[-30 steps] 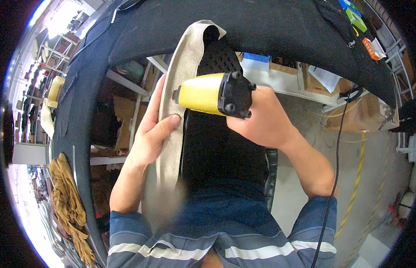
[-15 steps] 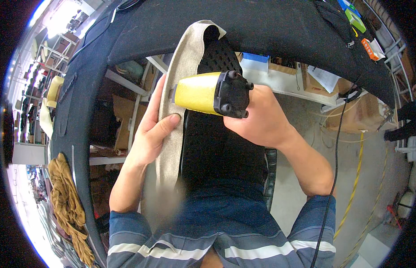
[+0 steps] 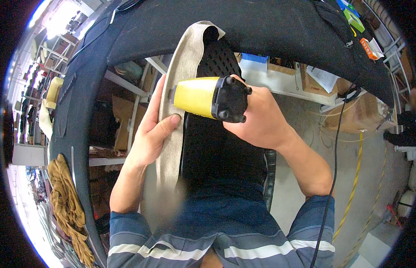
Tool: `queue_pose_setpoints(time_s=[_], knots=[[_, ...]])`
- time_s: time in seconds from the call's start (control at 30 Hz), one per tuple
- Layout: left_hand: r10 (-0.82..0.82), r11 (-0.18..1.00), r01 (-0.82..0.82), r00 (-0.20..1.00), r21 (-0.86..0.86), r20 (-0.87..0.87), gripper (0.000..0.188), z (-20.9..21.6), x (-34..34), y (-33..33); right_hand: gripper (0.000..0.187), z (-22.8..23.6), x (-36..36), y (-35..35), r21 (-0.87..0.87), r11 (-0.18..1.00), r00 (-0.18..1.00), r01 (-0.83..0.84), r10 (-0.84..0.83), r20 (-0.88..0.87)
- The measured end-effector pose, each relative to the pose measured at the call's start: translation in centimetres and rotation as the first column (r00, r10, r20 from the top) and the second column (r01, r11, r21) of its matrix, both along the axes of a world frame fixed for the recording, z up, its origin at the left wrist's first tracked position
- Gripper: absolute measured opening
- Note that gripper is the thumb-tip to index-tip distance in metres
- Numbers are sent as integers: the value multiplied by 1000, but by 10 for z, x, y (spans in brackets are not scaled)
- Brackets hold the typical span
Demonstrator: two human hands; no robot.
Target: Upholstering a chair seat by wrapping fabric over a cushion and securing it with a pneumatic stapler.
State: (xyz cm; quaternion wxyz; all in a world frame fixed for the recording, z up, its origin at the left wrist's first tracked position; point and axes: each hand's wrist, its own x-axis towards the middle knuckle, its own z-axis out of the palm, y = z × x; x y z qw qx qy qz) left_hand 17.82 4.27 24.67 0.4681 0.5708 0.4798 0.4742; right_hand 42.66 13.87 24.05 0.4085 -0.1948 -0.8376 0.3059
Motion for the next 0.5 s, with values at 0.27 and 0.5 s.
queue_pose_setpoints(time_s=[0.27, 0.5], knots=[[-7, 1000, 8, 996, -14, 94, 84, 3, 4, 4, 31, 8, -2, 0, 47, 997, 998, 56, -54, -34], [-33, 999, 28, 991, 34, 129, 85, 2, 9, 0, 23, -2, 45, 40, -168, 923, 927, 346, -364, -88]])
